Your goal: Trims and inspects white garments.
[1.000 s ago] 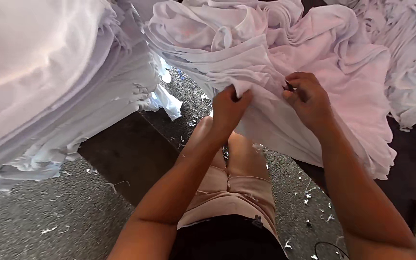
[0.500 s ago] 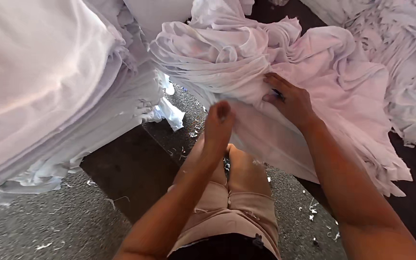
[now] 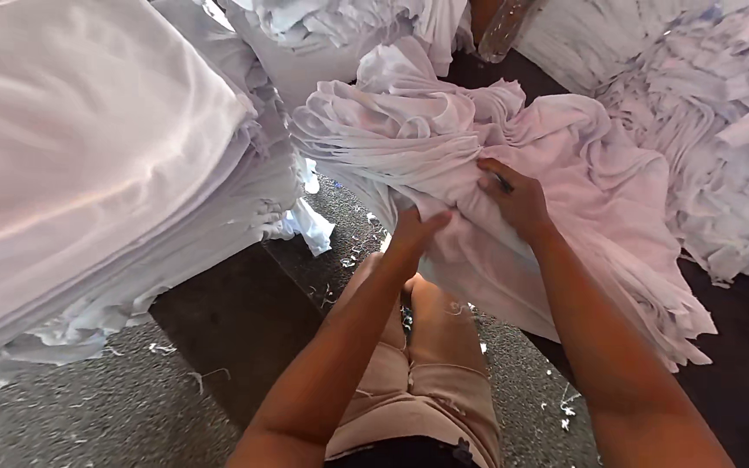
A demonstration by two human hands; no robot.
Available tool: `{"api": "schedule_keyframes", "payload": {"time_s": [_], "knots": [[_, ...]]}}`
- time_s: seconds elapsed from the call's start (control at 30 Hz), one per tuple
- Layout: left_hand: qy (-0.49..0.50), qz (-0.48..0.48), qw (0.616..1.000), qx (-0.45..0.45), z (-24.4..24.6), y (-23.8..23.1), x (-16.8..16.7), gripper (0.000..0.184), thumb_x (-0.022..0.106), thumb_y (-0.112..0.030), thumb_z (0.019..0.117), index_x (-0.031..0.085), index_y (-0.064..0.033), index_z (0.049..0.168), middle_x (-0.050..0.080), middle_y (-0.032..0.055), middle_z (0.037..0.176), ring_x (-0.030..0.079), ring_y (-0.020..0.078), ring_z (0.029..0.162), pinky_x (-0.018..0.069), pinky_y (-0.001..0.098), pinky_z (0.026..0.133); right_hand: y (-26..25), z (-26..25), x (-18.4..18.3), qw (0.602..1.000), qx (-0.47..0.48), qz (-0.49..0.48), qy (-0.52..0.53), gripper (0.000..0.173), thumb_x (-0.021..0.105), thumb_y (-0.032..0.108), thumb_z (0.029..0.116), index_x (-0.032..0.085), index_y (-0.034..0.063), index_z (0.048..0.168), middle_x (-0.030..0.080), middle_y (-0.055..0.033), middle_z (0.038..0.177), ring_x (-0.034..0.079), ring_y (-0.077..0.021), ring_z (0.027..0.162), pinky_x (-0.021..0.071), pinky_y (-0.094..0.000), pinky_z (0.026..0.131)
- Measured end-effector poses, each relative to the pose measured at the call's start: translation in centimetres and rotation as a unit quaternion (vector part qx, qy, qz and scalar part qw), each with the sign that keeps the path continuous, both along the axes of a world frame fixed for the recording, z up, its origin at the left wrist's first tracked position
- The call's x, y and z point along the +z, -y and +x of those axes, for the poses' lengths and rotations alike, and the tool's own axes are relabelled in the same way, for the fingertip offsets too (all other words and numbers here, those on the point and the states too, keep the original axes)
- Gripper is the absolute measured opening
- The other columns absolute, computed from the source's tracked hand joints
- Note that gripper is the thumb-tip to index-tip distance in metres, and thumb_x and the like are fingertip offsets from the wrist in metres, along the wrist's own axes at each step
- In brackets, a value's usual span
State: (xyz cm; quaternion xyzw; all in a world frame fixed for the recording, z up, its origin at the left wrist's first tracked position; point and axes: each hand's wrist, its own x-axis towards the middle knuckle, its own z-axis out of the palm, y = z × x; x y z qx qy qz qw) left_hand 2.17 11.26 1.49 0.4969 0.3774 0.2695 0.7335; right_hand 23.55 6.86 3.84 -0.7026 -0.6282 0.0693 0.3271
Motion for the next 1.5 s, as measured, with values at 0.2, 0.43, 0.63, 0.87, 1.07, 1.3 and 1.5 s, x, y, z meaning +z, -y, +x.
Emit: {"api": "schedule_keyframes", "payload": {"time_s": [0.2, 0.43, 0.63, 0.87, 1.07, 1.3, 1.5], "knots": [[-0.055, 0.046, 0.996, -0.049, -6.7, 2.8, -2.4, 0.021, 0.053, -0.017, 0.1071, 0.061, 0.0016, 0.113, 0.061, 0.0009, 0.077, 0.057, 0.0041, 0.062, 0.0507, 0.0211, 0.06, 0.8, -1.3, -0.4, 0.999, -0.011, 0.003, 0.045, 0.045, 0.062, 0.026, 0.1024, 0.059, 0.001, 0.14, 0.065, -0.0187, 0.136, 0.068, -0.0346, 0.116, 0.0536, -0.0554, 0.096], [-0.052, 0.164, 0.985, 0.025, -10.7, 4.3, -4.8, 0.026, 0.045, -0.011, 0.1082, 0.066, 0.0002, 0.099, 0.057, -0.0092, 0.068, 0.05, -0.0053, 0.059, 0.0442, 0.012, 0.058, 4.9, -7.2, 0.8, 0.99, 0.061, 0.054, 0.118, 0.035, 0.075, 0.004, 0.0871, 0.067, -0.0041, 0.12, 0.054, -0.0273, 0.138, 0.068, -0.0292, 0.08, 0.0595, -0.0408, 0.065], [-0.064, 0.273, 0.951, 0.128, -11.2, 4.5, -5.7, 0.017, 0.063, -0.01, 0.0972, 0.073, 0.004, 0.097, 0.064, 0.0025, 0.087, 0.059, -0.0023, 0.072, 0.052, 0.0136, 0.068, 8.7, -13.9, -0.8, 0.945, 0.265, -0.143, -0.126, 0.022, 0.068, 0.017, 0.0961, 0.073, -0.0013, 0.107, 0.072, -0.0127, 0.093, 0.065, -0.0133, 0.077, 0.054, -0.0263, 0.07], [-0.04, 0.248, 0.959, 0.131, -11.3, 4.4, -5.7, 0.015, 0.064, -0.01, 0.0921, 0.071, 0.0027, 0.089, 0.062, 0.0091, 0.112, 0.063, 0.0047, 0.093, 0.0552, 0.0193, 0.082, 7.4, -16.3, -2.9, 0.839, 0.106, -0.333, -0.418, 0.029, 0.041, 0.021, 0.1104, 0.06, -0.0004, 0.119, 0.053, 0.0045, 0.083, 0.048, 0.0017, 0.062, 0.042, -0.0145, 0.056], [-0.017, 0.228, 0.968, 0.107, -11.1, 4.5, -5.2, 0.014, 0.058, -0.006, 0.092, 0.066, 0.0012, 0.083, 0.069, 0.0097, 0.115, 0.067, 0.0061, 0.099, 0.0569, 0.0243, 0.087, 6.3, -17.1, -3.0, 0.81, 0.067, -0.294, -0.504, 0.027, 0.043, 0.018, 0.1103, 0.064, 0.0019, 0.107, 0.053, 0.0095, 0.072, 0.044, 0.0048, 0.054, 0.0375, -0.0114, 0.05], [-0.001, 0.183, 0.977, 0.107, -10.5, 4.9, -5.1, 0.013, 0.055, -0.004, 0.0914, 0.062, -0.0017, 0.081, 0.071, 0.0046, 0.108, 0.065, -0.0017, 0.086, 0.054, 0.0174, 0.076, 5.5, -17.6, -3.2, 0.822, 0.03, -0.269, -0.502, 0.024, 0.049, 0.017, 0.1085, 0.064, 0.0056, 0.093, 0.052, 0.0098, 0.066, 0.044, 0.0043, 0.052, 0.037, -0.0122, 0.05], [0.184, -0.003, 0.977, 0.107, -8.4, 5.0, -6.2, 0.025, 0.039, -0.006, 0.0969, 0.06, -0.013, 0.085, 0.071, -0.0025, 0.104, 0.068, 0.0064, 0.092, 0.0571, 0.0273, 0.084, 5.4, -16.3, -2.2, 0.852, -0.024, -0.263, -0.451, 0.024, 0.054, 0.017, 0.1065, 0.065, 0.0034, 0.09, 0.052, 0.0079, 0.065, 0.043, 0.0027, 0.052, 0.0371, -0.0146, 0.051]]}}
